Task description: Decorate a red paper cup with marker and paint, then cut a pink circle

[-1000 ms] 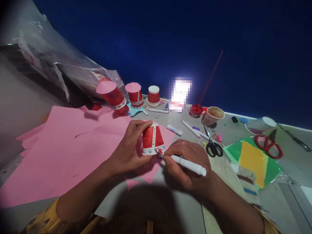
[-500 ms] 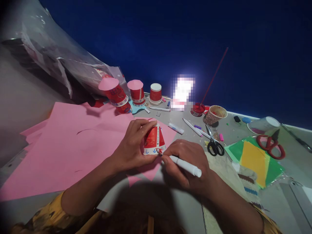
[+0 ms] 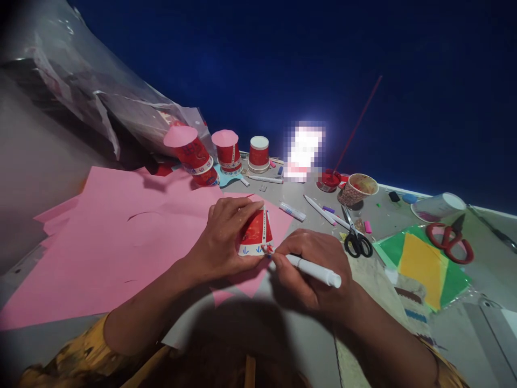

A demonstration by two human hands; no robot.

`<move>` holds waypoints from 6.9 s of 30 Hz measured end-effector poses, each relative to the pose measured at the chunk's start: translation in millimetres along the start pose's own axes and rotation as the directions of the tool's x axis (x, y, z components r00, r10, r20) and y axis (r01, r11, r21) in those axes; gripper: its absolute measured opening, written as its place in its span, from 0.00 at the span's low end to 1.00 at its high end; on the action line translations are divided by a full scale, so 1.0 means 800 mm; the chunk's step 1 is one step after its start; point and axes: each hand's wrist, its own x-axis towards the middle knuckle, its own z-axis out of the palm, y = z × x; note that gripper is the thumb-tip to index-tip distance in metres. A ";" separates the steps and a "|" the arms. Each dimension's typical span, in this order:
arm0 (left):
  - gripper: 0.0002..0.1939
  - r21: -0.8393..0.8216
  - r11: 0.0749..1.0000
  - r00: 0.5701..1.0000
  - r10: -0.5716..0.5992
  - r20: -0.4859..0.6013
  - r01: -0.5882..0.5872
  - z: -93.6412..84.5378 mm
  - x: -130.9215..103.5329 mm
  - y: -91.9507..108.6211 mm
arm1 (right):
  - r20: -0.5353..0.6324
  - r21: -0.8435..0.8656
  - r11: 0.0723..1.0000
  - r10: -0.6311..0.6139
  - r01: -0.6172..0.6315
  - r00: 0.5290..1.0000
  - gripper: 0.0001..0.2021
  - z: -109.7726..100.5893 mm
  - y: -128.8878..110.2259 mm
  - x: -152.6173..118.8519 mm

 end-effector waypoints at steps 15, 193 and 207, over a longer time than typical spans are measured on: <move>0.41 0.008 1.000 0.999 0.011 0.033 -0.011 0.000 0.001 0.002 | 0.085 0.018 0.999 -0.029 0.027 0.996 0.06 0.006 0.002 0.000; 0.44 -0.294 0.949 0.991 -0.129 -0.023 0.116 -0.001 0.002 -0.007 | -0.309 0.049 0.966 0.256 -0.254 0.916 0.04 -0.002 0.029 -0.026; 0.42 -0.688 0.652 0.929 -0.357 0.092 0.319 0.003 0.013 -0.012 | -0.295 -0.066 0.987 0.119 -0.145 0.948 0.08 0.002 0.056 -0.010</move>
